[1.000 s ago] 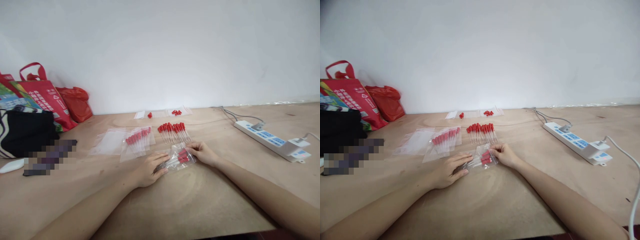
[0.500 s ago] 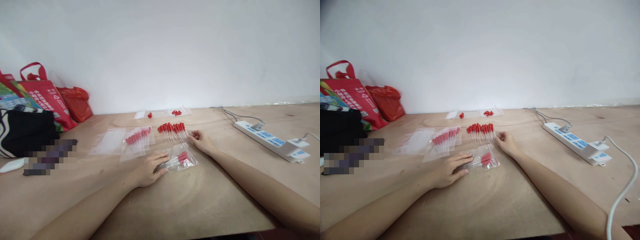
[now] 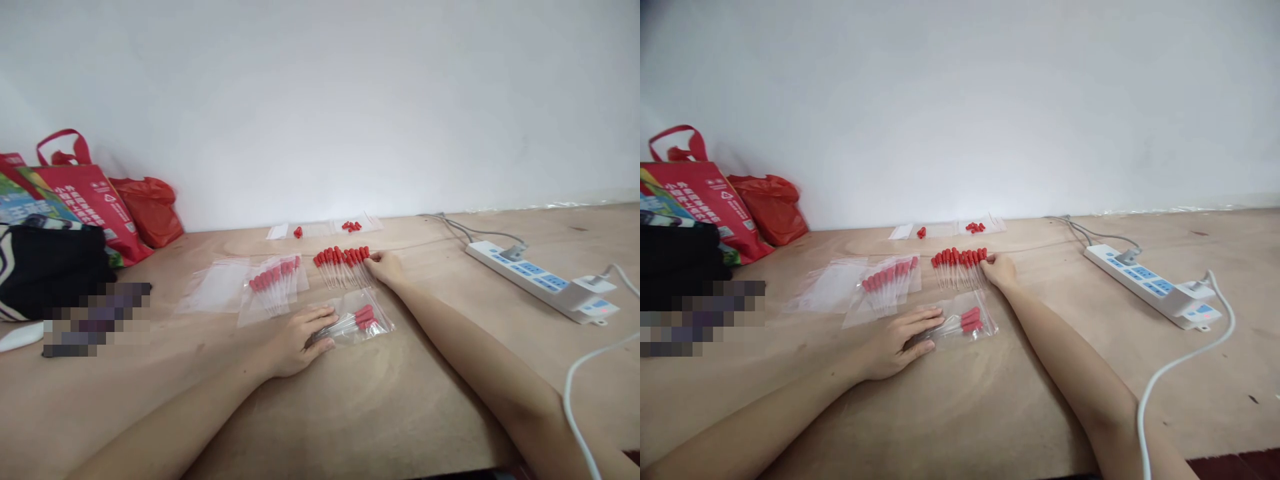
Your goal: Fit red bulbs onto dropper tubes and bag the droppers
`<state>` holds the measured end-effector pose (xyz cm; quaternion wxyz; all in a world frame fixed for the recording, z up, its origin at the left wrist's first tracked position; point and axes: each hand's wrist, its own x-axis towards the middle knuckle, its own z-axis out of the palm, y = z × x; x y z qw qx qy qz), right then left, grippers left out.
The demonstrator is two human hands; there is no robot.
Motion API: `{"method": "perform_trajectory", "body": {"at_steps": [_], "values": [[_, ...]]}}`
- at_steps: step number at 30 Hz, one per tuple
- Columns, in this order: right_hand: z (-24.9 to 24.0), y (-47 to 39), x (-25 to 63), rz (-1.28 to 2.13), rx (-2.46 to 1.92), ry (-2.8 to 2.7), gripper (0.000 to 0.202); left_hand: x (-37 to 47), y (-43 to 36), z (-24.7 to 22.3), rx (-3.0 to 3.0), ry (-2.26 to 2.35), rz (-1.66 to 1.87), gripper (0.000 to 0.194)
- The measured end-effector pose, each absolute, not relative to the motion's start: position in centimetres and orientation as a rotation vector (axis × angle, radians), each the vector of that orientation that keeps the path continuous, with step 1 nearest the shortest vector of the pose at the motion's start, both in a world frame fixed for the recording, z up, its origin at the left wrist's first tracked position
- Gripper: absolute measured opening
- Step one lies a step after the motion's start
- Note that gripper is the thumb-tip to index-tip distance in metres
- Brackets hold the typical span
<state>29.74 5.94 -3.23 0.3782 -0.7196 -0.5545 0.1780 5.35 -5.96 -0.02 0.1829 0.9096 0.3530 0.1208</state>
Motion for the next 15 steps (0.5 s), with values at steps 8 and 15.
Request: {"method": "perform_trajectory", "body": {"at_steps": [8,15], "values": [[-3.7,6.1,30.1,0.495,-1.764,-1.335,0.023,5.4,-6.0,0.0,2.568,0.993,0.334,0.04],[-4.6,6.3,30.7,0.565,-1.61,-1.293,0.057,5.3,-5.9,-0.1,2.577,0.977,0.361,0.039]]}}
